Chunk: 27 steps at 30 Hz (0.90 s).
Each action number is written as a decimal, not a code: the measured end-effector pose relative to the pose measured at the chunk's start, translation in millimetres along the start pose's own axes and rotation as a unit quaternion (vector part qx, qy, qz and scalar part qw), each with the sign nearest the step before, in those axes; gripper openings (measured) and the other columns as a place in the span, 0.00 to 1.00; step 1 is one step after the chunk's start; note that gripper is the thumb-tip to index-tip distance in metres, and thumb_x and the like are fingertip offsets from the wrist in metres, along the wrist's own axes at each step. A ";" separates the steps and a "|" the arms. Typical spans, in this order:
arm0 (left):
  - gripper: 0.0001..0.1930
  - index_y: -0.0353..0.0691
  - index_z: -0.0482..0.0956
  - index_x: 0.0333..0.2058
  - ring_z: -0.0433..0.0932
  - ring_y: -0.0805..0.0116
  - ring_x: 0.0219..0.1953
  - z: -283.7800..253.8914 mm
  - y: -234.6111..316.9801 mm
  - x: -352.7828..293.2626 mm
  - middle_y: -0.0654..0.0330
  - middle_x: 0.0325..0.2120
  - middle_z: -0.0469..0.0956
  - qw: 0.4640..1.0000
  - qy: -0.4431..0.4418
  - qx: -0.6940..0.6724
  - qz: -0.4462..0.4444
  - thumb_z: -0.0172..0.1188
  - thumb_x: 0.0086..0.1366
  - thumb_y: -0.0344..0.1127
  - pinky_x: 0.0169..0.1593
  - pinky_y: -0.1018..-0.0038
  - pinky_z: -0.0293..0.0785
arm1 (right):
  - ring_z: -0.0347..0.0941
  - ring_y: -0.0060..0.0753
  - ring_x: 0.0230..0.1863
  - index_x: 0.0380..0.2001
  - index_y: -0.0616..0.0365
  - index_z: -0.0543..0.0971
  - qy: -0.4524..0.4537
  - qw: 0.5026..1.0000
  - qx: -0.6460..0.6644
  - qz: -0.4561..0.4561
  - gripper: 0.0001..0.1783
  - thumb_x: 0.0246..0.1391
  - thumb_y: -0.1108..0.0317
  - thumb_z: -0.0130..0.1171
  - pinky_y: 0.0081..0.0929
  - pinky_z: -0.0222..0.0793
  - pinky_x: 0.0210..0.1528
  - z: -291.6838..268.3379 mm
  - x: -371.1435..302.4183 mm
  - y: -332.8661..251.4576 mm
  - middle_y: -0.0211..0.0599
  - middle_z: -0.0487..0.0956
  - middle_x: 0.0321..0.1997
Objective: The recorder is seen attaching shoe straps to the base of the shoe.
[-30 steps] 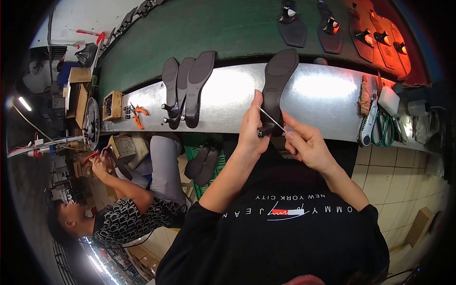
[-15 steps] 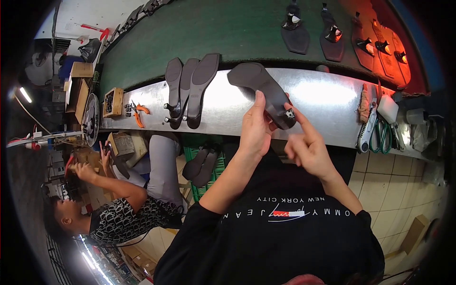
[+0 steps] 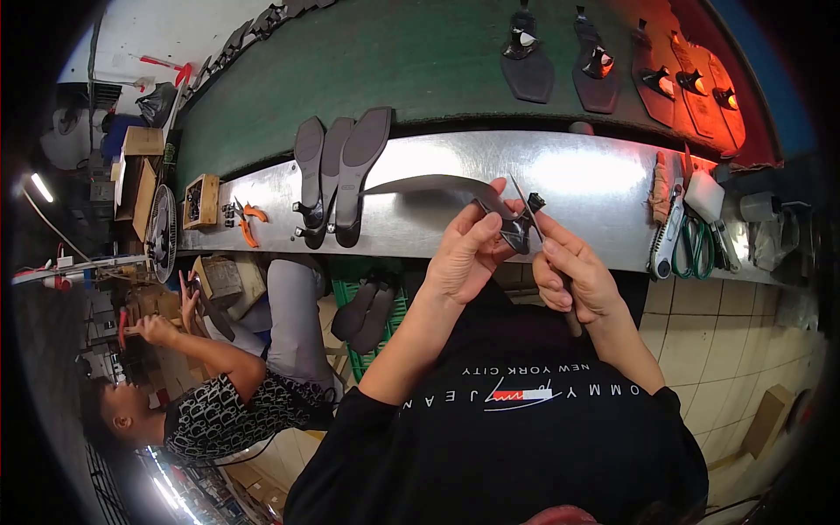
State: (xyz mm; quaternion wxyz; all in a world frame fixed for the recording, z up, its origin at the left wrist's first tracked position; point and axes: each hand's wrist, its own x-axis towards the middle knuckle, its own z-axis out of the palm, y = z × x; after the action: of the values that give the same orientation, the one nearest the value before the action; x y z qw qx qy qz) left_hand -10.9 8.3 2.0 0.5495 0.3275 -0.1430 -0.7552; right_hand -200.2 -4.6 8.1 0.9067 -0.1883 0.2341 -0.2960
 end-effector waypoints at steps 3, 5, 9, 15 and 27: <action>0.34 0.43 0.59 0.60 0.73 0.66 0.50 -0.5 1.0 -0.9 0.59 0.48 0.72 1.000 0.011 0.010 0.016 0.64 0.56 0.28 0.51 0.69 0.73 | 0.55 0.13 0.11 0.68 0.47 0.52 -0.019 0.999 -0.027 0.000 0.30 0.65 0.65 0.44 0.10 0.53 0.12 6.8 1.7 -2.4 0.29 0.66 0.18; 0.34 0.42 0.60 0.58 0.72 0.65 0.53 3.1 0.1 -1.8 0.59 0.48 0.71 0.998 0.034 0.025 0.053 0.64 0.53 0.21 0.53 0.70 0.72 | 0.54 0.13 0.11 0.68 0.46 0.50 -0.019 0.999 -0.042 -0.002 0.31 0.65 0.65 0.44 0.10 0.52 0.12 13.1 -0.6 -3.5 0.29 0.66 0.18; 0.36 0.42 0.62 0.55 0.71 0.64 0.54 -3.2 -3.6 -1.7 0.61 0.44 0.71 0.987 0.020 0.099 0.127 0.66 0.47 0.16 0.56 0.67 0.70 | 0.51 0.12 0.10 0.69 0.42 0.45 -0.002 0.997 -0.079 -0.003 0.33 0.65 0.65 0.44 0.10 0.49 0.11 25.6 -1.5 -3.4 0.27 0.64 0.17; 0.35 0.40 0.65 0.52 0.73 0.64 0.50 2.0 -6.5 -7.8 0.60 0.43 0.71 0.966 -0.015 0.165 0.201 0.68 0.45 0.15 0.53 0.70 0.73 | 0.49 0.11 0.11 0.69 0.40 0.46 -0.016 0.999 -0.019 0.030 0.32 0.66 0.64 0.43 0.09 0.48 0.12 21.6 -3.3 3.6 0.25 0.62 0.17; 0.38 0.35 0.62 0.60 0.75 0.62 0.50 2.2 -9.9 -16.2 0.58 0.46 0.72 0.961 0.062 0.211 0.165 0.65 0.49 0.14 0.51 0.71 0.75 | 0.52 0.10 0.13 0.58 0.56 0.68 0.076 0.988 -0.132 -0.028 0.19 0.67 0.64 0.41 0.11 0.50 0.14 9.5 2.3 11.2 0.22 0.63 0.18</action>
State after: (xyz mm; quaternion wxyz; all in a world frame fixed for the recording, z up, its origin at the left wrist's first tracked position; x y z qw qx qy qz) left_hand -16.7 26.4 3.4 0.5929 0.4543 -0.3168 -0.5846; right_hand -188.5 4.4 9.8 0.8448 -0.2900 0.3337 -0.3016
